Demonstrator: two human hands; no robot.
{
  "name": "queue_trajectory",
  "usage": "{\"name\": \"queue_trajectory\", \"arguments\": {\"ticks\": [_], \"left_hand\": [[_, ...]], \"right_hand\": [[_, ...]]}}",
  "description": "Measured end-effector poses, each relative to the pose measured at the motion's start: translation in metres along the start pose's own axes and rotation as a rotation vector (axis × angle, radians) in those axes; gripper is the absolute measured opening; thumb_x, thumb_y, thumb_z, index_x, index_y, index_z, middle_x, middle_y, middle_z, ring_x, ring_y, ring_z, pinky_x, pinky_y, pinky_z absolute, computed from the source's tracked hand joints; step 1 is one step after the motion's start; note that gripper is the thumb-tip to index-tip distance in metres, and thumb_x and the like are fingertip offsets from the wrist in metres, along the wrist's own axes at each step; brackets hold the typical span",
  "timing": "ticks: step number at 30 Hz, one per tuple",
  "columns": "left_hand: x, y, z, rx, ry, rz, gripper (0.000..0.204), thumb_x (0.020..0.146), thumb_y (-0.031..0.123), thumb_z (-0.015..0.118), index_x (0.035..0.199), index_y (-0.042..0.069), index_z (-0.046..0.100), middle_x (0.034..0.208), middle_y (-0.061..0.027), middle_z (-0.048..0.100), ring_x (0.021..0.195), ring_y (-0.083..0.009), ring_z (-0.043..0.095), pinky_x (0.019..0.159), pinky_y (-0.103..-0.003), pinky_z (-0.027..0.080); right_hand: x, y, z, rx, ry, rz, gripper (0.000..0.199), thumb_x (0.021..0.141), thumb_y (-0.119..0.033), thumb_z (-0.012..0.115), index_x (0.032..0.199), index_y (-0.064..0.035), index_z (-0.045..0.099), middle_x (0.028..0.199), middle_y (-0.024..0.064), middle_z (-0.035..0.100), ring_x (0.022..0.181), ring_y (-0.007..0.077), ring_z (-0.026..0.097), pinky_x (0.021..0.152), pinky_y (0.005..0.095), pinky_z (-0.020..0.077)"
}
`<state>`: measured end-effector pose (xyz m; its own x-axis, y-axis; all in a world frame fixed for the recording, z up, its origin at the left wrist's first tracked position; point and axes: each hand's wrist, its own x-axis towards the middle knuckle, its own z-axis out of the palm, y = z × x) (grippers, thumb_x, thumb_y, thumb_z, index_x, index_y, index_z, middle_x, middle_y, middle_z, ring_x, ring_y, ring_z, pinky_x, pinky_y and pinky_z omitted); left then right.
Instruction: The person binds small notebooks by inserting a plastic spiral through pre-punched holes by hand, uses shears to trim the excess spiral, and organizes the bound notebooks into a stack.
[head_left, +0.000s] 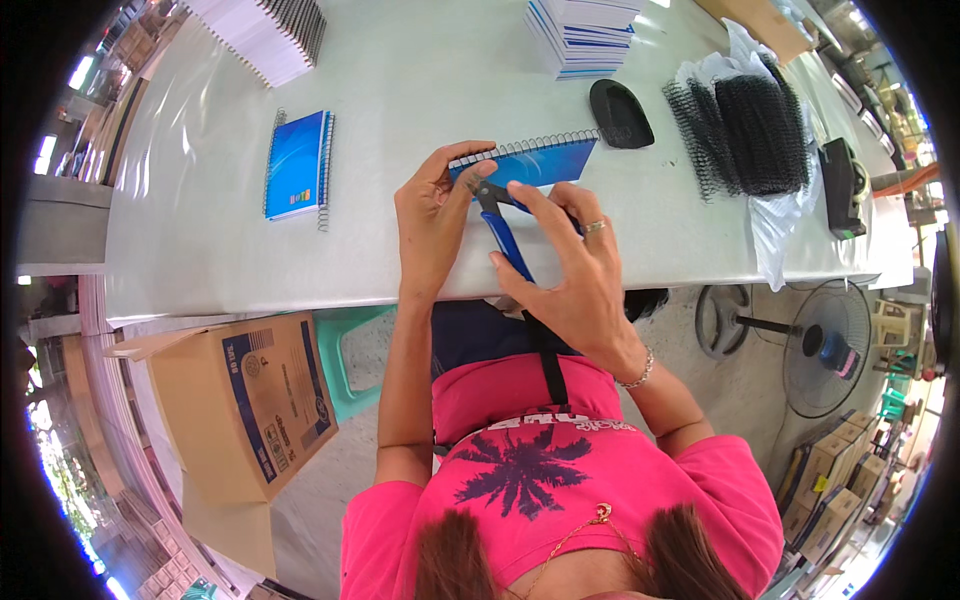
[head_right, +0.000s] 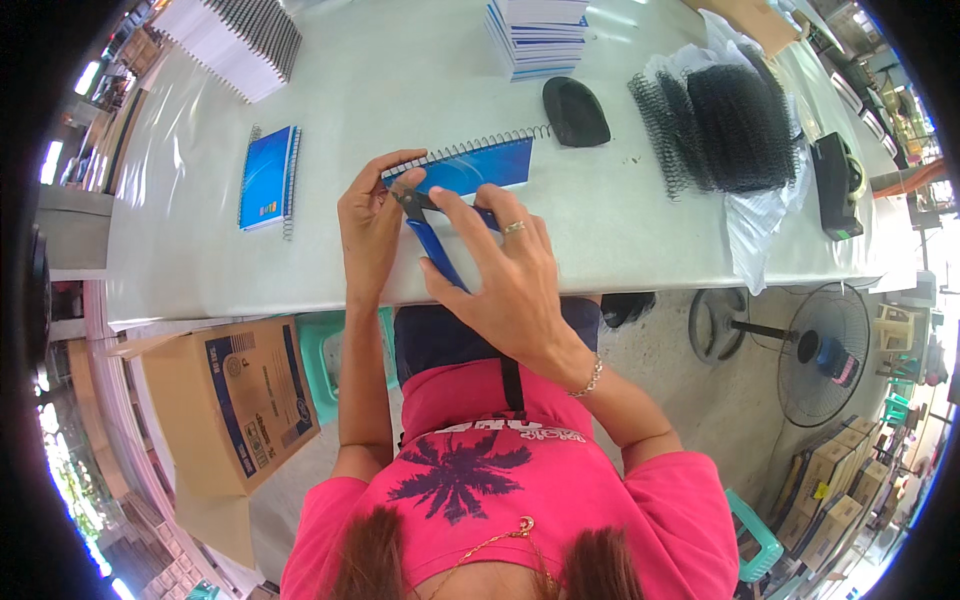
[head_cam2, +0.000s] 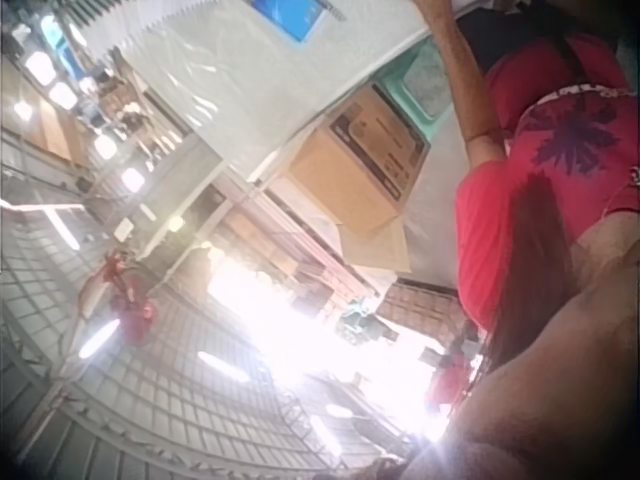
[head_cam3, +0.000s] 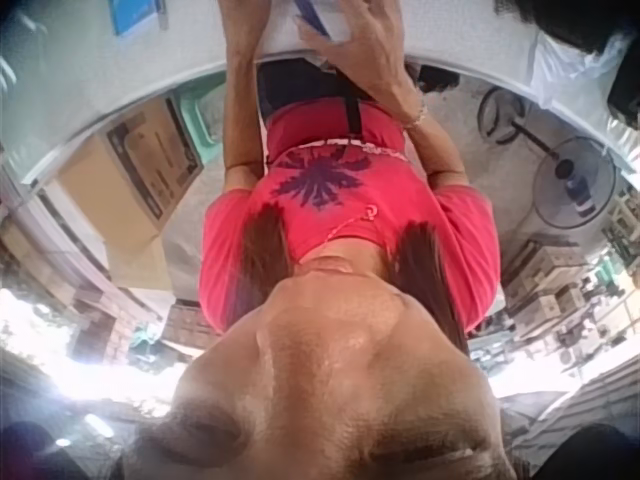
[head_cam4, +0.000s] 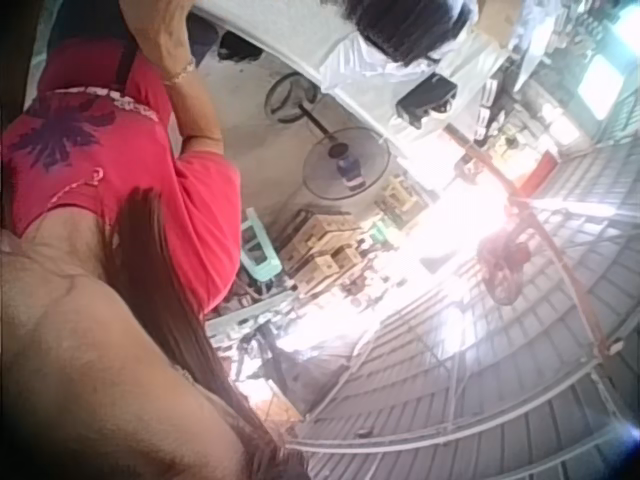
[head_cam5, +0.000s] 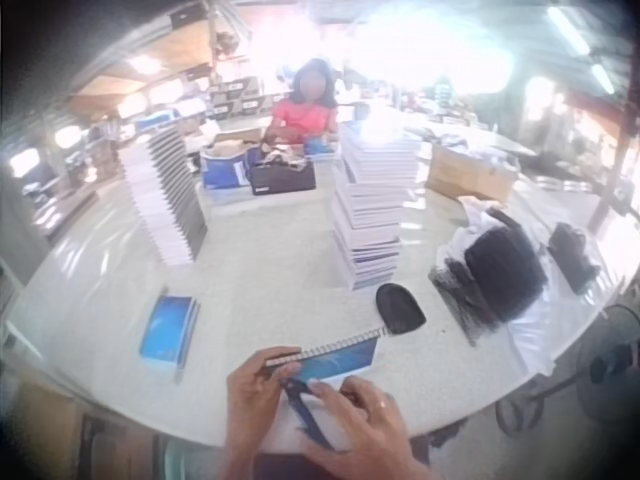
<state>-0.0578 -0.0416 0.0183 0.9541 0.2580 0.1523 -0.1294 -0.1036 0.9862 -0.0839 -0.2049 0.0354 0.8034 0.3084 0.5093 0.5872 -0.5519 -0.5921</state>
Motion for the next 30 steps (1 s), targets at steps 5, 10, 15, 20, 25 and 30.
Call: {"name": "queue_trajectory", "arguments": {"ticks": [5,10,15,20,25,30], "left_hand": [[-0.003,-0.003,0.001,-0.053,0.010,-0.013,0.023,0.094,-0.002,0.057,0.113,0.000,0.069,0.093,-0.0049,0.072,0.084,-0.0044,0.064,0.068,-0.020,0.048],[-0.005,-0.006,0.000,-0.017,0.022,0.040,0.028,0.092,-0.005,0.054,0.117,-0.001,0.066,0.098,-0.0098,0.073,0.089,-0.0093,0.066,0.075,-0.022,0.052],[-0.007,-0.001,0.001,0.078,0.032,0.071,0.028,0.090,-0.007,0.053,0.115,-0.001,0.066,0.098,-0.0114,0.074,0.096,-0.0138,0.069,0.076,-0.024,0.052],[-0.010,-0.001,-0.003,0.193,0.057,0.117,0.027,0.091,-0.007,0.053,0.113,0.000,0.067,0.096,-0.0091,0.074,0.093,-0.0130,0.069,0.075,-0.024,0.052],[-0.004,0.031,-0.027,0.324,0.071,-0.016,0.021,0.093,0.002,0.058,0.113,0.003,0.068,0.089,-0.0040,0.072,0.078,-0.0092,0.062,0.073,-0.024,0.051],[0.020,0.057,-0.097,0.386,0.138,0.174,0.023,0.100,0.018,0.055,0.119,0.006,0.062,0.095,-0.0020,0.063,0.080,-0.0090,0.054,0.074,-0.025,0.048]], "right_hand": [[-0.003,0.002,0.017,-0.016,0.029,-0.012,0.058,0.074,-0.018,0.078,0.129,-0.0108,0.061,0.116,0.0140,0.054,0.099,0.0292,0.059,0.084,0.0412,0.0477],[-0.006,0.001,0.025,-0.001,0.047,-0.004,0.057,0.074,-0.016,0.078,0.128,-0.0099,0.061,0.111,0.0128,0.056,0.091,0.0288,0.061,0.077,0.0389,0.0498],[0.000,-0.009,0.015,0.242,-0.114,0.170,0.046,0.085,-0.022,0.072,0.124,-0.0045,0.056,0.103,0.0135,0.059,0.079,0.0275,0.063,0.067,0.0358,0.0520],[0.022,0.004,-0.006,1.593,-0.582,0.784,0.040,0.101,-0.037,0.050,0.117,-0.0005,0.045,0.097,0.0129,0.062,0.071,0.0241,0.066,0.067,0.0338,0.0539],[0.025,0.026,-0.019,0.796,-0.516,0.357,0.036,0.097,-0.023,0.061,0.124,-0.0013,0.053,0.108,0.0134,0.061,0.095,0.0223,0.062,0.083,0.0343,0.0501],[0.027,0.068,-0.039,-0.151,-0.215,0.210,0.042,0.087,-0.018,0.069,0.128,-0.0117,0.059,0.121,0.0162,0.052,0.112,0.0335,0.053,0.102,0.0417,0.0384]]}}
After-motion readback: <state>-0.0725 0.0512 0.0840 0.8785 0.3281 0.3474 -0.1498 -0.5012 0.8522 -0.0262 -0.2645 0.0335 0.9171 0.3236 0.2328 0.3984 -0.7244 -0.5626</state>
